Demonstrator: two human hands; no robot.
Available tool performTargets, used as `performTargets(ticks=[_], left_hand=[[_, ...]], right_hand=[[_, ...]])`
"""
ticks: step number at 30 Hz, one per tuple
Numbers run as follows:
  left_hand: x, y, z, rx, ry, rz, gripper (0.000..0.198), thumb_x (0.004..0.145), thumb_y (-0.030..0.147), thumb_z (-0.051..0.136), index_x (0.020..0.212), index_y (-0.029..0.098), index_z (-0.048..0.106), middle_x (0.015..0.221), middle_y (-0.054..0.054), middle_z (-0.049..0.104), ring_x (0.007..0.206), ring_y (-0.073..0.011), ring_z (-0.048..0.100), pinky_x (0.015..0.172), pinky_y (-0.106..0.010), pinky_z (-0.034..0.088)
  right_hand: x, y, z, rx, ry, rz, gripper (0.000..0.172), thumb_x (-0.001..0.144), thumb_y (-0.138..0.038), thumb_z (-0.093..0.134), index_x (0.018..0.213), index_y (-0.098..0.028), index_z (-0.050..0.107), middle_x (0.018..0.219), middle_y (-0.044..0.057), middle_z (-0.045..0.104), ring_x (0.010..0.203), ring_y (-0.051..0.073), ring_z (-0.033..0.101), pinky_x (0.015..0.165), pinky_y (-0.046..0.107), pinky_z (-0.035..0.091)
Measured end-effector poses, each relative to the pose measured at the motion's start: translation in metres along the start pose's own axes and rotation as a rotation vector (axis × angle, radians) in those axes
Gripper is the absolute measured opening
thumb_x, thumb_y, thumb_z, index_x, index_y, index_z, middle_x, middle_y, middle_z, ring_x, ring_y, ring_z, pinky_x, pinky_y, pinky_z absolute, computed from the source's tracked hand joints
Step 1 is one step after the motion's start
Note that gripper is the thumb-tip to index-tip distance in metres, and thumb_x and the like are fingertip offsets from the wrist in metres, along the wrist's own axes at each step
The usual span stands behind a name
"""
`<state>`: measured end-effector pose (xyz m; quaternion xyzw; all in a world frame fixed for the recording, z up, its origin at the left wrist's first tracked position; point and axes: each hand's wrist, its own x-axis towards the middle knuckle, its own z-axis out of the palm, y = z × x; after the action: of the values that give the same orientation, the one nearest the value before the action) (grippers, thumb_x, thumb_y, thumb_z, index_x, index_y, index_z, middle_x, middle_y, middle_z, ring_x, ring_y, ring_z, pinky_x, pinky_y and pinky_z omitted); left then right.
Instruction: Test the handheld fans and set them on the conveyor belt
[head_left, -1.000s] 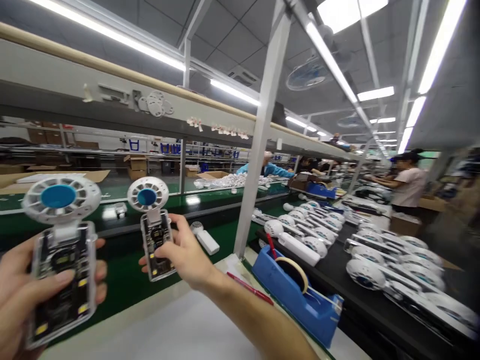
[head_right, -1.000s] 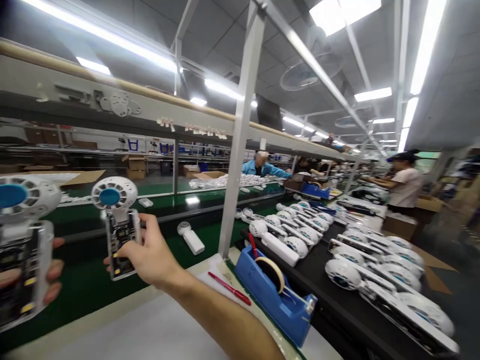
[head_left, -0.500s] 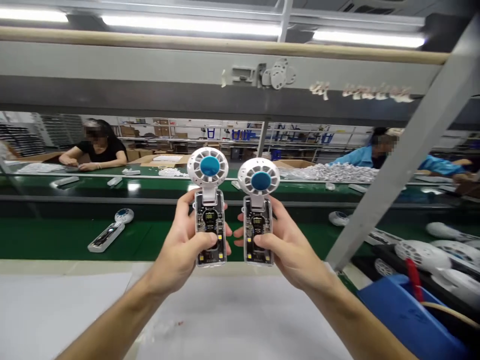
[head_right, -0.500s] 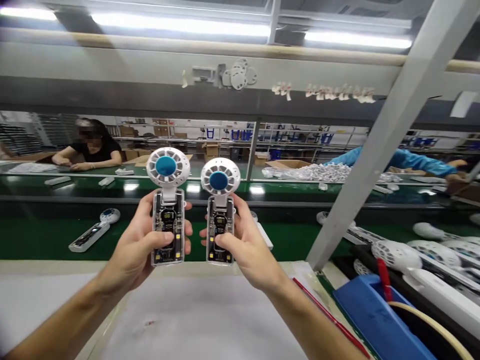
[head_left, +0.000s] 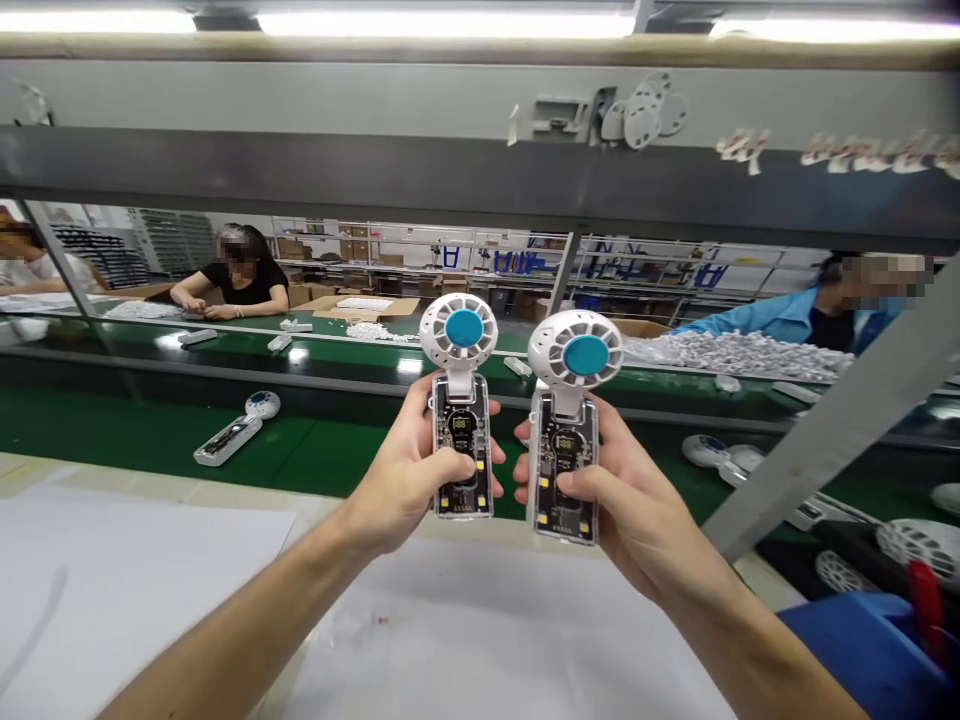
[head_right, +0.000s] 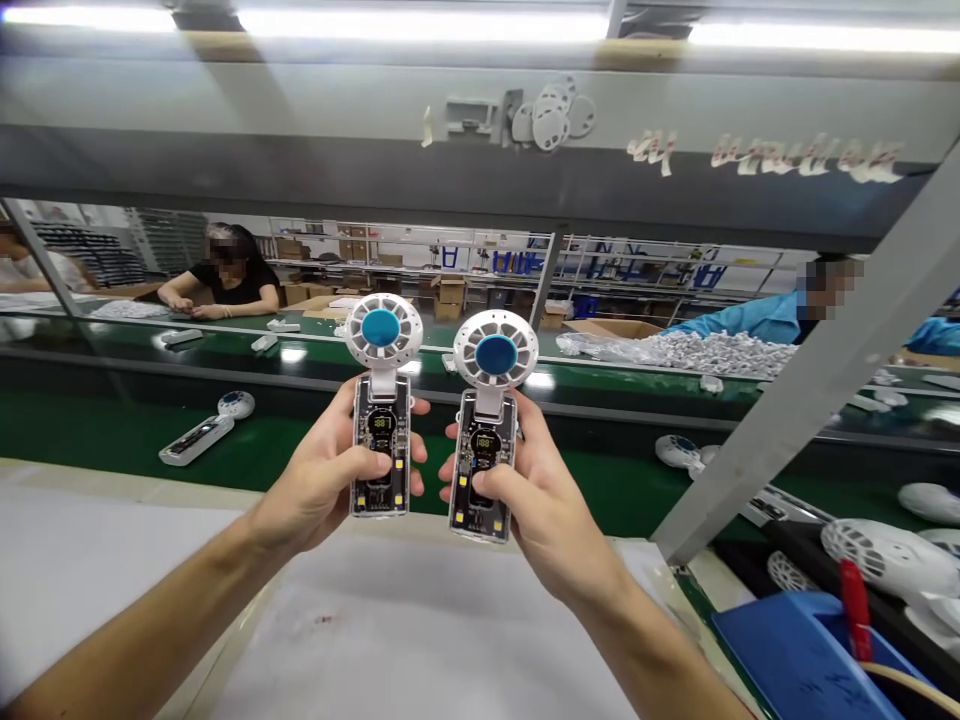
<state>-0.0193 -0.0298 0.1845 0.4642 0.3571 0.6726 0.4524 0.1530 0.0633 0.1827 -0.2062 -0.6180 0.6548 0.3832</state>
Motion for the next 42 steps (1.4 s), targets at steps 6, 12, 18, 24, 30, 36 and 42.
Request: performTargets(ticks=[6,12,18,24,30,36,42], left_hand=[[0.001,-0.001,-0.002,0.003,-0.013,0.012,0.07,0.072,0.013,0.069,0.131,0.022,0.033,0.089,-0.001,0.067,0.065,-0.0179,0.069,0.06,-0.03,0.056],[0.0,-0.004,-0.004,0.004,-0.061,0.014,0.069,0.074,0.013,0.07,0.131,0.021,0.031,0.089,-0.002,0.068,0.069,-0.0195,0.07,0.065,-0.033,0.057],[-0.003,-0.002,0.001,-0.026,0.011,0.035,0.072,0.064,0.007,0.072,0.126,0.02,0.038,0.104,-0.005,0.066,0.073,-0.0179,0.069,0.063,-0.03,0.057],[-0.003,-0.004,0.003,-0.014,0.059,0.047,0.069,0.066,0.008,0.071,0.126,0.02,0.039,0.108,-0.006,0.066,0.072,-0.0166,0.069,0.061,-0.029,0.058],[-0.004,-0.004,0.002,-0.028,0.022,0.044,0.063,0.074,0.012,0.069,0.128,0.018,0.037,0.096,-0.005,0.069,0.068,-0.0172,0.07,0.061,-0.03,0.059],[-0.004,-0.004,0.002,-0.043,-0.043,0.028,0.062,0.076,0.012,0.067,0.129,0.019,0.034,0.089,-0.004,0.07,0.069,-0.0196,0.071,0.062,-0.031,0.058],[-0.006,-0.003,0.002,-0.051,-0.045,0.011,0.062,0.077,0.013,0.068,0.129,0.021,0.034,0.093,-0.005,0.07,0.071,-0.0218,0.072,0.064,-0.034,0.059]], right_hand=[[-0.001,0.001,0.0,-0.032,-0.008,-0.013,0.073,0.068,-0.018,0.066,0.134,-0.033,0.039,0.111,0.005,0.068,0.085,0.022,0.072,0.072,0.04,0.062],[-0.003,0.004,0.0,-0.023,-0.077,-0.068,0.069,0.075,-0.015,0.062,0.136,-0.034,0.036,0.11,0.002,0.069,0.086,0.02,0.071,0.075,0.04,0.062],[-0.004,0.002,-0.002,-0.014,-0.086,-0.095,0.064,0.074,-0.011,0.062,0.13,-0.033,0.041,0.115,0.003,0.068,0.098,0.023,0.071,0.078,0.039,0.061],[-0.002,0.006,-0.006,-0.008,-0.079,-0.091,0.075,0.074,-0.013,0.063,0.14,-0.034,0.035,0.117,0.004,0.067,0.095,0.023,0.072,0.077,0.039,0.061],[-0.001,0.008,-0.007,0.012,-0.06,-0.05,0.071,0.076,-0.017,0.063,0.14,-0.033,0.036,0.116,0.006,0.067,0.091,0.024,0.072,0.074,0.043,0.063],[-0.003,-0.001,-0.003,0.013,-0.087,-0.07,0.062,0.075,-0.015,0.062,0.132,-0.029,0.042,0.109,0.004,0.07,0.096,0.023,0.072,0.08,0.041,0.061],[-0.003,-0.002,-0.004,-0.035,-0.105,-0.138,0.054,0.078,-0.016,0.06,0.128,-0.029,0.045,0.11,0.003,0.071,0.097,0.023,0.072,0.084,0.041,0.06]])
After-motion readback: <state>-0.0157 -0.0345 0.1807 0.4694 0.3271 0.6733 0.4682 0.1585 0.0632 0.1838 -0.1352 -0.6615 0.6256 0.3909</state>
